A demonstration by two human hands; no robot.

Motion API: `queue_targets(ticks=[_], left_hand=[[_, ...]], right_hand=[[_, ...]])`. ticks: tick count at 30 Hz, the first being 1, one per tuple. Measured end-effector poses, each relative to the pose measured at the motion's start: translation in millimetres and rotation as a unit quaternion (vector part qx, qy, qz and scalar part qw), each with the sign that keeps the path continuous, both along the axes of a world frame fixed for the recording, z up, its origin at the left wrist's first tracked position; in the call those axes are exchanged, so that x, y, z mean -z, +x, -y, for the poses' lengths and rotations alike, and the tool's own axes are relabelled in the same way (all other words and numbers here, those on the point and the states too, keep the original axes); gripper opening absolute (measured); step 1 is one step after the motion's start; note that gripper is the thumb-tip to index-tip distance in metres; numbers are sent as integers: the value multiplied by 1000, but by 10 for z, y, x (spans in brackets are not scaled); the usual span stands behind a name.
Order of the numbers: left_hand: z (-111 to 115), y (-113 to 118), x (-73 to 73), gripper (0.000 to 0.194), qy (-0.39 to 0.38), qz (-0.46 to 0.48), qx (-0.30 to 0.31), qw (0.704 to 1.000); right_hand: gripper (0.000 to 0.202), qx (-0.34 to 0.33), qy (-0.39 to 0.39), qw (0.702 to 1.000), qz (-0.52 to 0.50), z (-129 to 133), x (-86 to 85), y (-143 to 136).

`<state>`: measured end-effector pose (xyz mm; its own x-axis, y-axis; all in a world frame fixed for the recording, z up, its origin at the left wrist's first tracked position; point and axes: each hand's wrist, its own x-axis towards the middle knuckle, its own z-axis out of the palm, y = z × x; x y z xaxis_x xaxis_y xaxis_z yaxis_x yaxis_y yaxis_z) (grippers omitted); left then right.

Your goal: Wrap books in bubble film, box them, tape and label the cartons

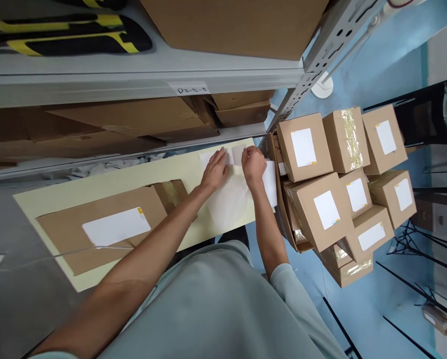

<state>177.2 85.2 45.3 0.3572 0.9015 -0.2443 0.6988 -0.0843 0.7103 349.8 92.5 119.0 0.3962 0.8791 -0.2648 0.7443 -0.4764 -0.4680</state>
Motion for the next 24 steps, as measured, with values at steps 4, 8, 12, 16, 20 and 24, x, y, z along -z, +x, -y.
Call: queue_targets(ticks=[4, 8, 12, 16, 20, 24], left_hand=[[-148, 149, 209, 77, -44, -50, 80, 995], [-143, 192, 301, 73, -46, -51, 68, 995], [-120, 153, 335, 69, -42, -36, 46, 997], [-125, 154, 381, 68, -47, -25, 32, 998], [-158, 212, 365, 69, -54, -13, 27, 998], [-172, 280, 24, 66, -61, 20, 26, 998]], right_hand=[[25, -29, -1, 998, 60, -21, -16, 164], [28, -57, -16, 995, 74, -22, 16, 181], [26, -52, -25, 995, 87, -18, 86, 205], [24, -9, -9, 994, 105, 65, 84, 243], [32, 30, 40, 993, 106, 293, -149, 219], [45, 44, 74, 993, 82, 606, -600, 43]])
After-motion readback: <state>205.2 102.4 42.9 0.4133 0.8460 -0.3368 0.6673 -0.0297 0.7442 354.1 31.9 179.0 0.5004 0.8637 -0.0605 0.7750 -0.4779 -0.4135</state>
